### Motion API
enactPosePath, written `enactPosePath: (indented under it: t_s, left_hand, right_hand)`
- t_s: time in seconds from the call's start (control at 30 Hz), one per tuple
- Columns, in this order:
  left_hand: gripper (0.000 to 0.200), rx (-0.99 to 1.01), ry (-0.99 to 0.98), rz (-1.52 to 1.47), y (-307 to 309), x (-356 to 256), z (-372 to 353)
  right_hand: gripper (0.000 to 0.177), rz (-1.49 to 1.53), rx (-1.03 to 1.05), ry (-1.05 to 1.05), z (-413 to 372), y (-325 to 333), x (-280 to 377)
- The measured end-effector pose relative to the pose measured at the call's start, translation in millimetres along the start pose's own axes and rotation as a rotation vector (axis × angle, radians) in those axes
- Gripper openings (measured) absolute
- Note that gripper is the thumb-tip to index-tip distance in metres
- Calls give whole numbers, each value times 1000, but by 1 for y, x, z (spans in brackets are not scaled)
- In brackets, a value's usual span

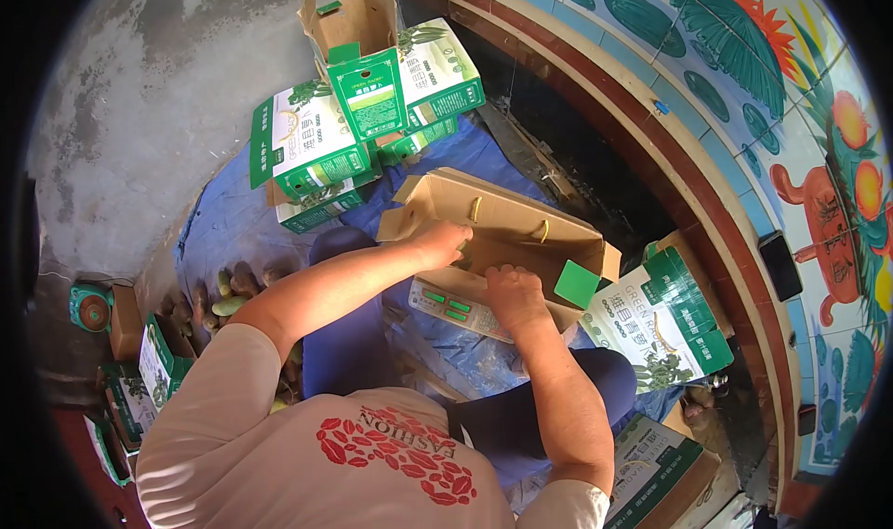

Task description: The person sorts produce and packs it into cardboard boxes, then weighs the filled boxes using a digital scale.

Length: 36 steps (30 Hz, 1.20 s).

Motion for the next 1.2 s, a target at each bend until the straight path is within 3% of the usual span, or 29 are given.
enactPosePath:
  t_s: [0.2, 0.3, 0.5, 0.57, 0.63, 0.77, 0.9, 1.0, 1.2]
  left_hand:
    - [19, -31, 31, -190, -5, 3, 12]
    - [18, -156, -39, -203, 19, -1, -1]
    - [19, -301, -60, -499, 88, 9, -25]
    - [15, -355, -35, -744, 109, 21, -38]
    - [14, -546, -58, -800, 139, 36, -65]
    - [12, -673, 10, -894, 147, 99, -106]
    - [11, -749, 187, -833, 97, 184, -139]
    - [11, -713, 451, -511, 49, 234, -176]
    - [18, -379, 950, -346, -90, 323, -249]
  right_hand:
    - [25, 8, -4, -2, 0, -3, -1]
    - [25, -30, 14, -13, 0, -7, -3]
    - [21, -151, 3, 10, 2, -22, -4]
    - [20, -178, 0, 16, 3, -31, -8]
    - [19, -183, -3, 17, 4, -36, -10]
    - [13, -186, 16, 9, 5, -48, -16]
    - [6, -224, 37, 40, 9, -40, -13]
    - [12, -232, 80, 21, 10, -47, -16]
    - [14, -197, 110, -26, 11, -45, -20]
Point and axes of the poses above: each hand's wrist, its own z-axis towards the middle knuckle, its own y-axis out of the back of the hand, x = y × z, the point moved 6 cm from there along z, towards the middle knuckle, and after that the axes turned 14 degrees about y, right-handed, at the moved point
